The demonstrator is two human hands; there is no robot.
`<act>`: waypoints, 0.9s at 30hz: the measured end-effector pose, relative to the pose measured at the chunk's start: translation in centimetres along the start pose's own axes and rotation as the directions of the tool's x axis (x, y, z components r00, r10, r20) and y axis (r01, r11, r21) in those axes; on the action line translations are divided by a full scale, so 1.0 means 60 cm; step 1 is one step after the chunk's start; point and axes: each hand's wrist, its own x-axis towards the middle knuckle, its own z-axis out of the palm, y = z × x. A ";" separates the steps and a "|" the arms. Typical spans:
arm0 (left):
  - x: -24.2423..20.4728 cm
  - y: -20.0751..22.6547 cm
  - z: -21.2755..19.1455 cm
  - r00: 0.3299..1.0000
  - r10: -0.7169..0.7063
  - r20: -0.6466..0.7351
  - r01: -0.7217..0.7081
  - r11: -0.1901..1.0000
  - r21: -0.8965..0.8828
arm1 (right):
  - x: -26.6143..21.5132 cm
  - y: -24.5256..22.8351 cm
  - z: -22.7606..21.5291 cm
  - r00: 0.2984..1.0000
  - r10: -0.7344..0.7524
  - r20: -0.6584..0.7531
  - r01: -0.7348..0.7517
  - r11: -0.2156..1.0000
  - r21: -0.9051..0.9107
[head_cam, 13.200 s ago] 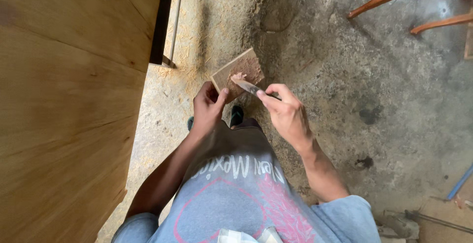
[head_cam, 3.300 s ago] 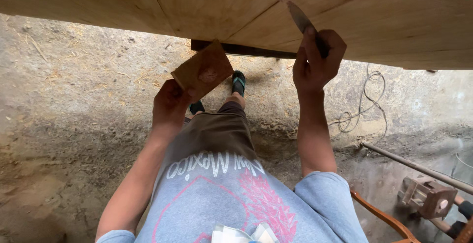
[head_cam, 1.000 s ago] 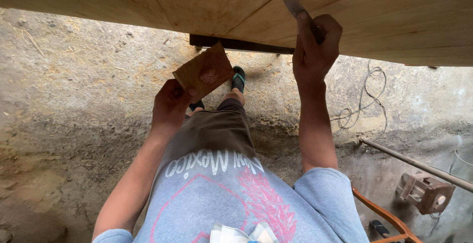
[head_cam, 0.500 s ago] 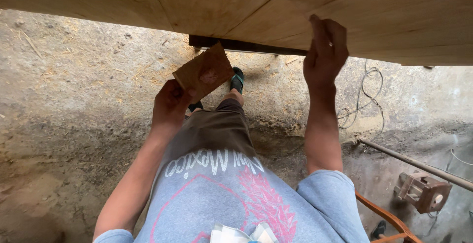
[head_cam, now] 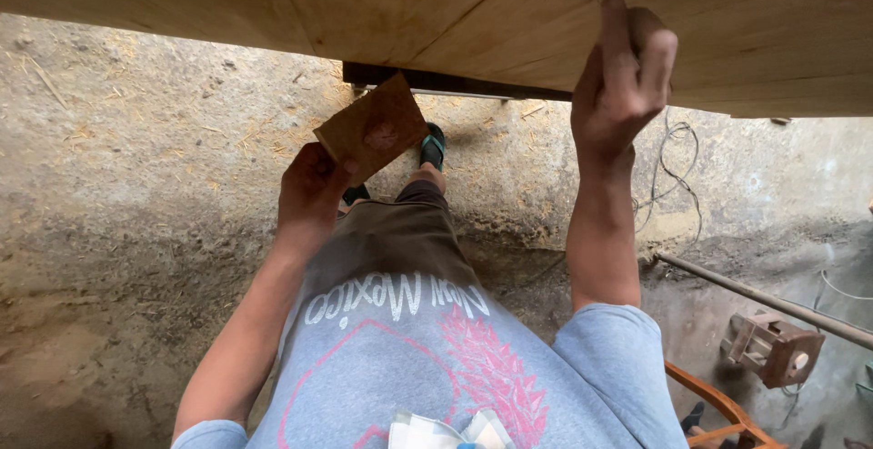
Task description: The person uses a putty knife to scoop a pinkish filler from a small wooden block and applies it into cracks and gaps on the underside of a large wooden board. The person repeatedly scoops and spreads the filler along the seams of the board.
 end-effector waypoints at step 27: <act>-0.003 0.010 0.024 0.976 0.208 -0.062 -0.214 0.970 -0.113 | -0.107 -0.244 -0.052 0.849 0.133 0.512 -0.350 0.867 0.355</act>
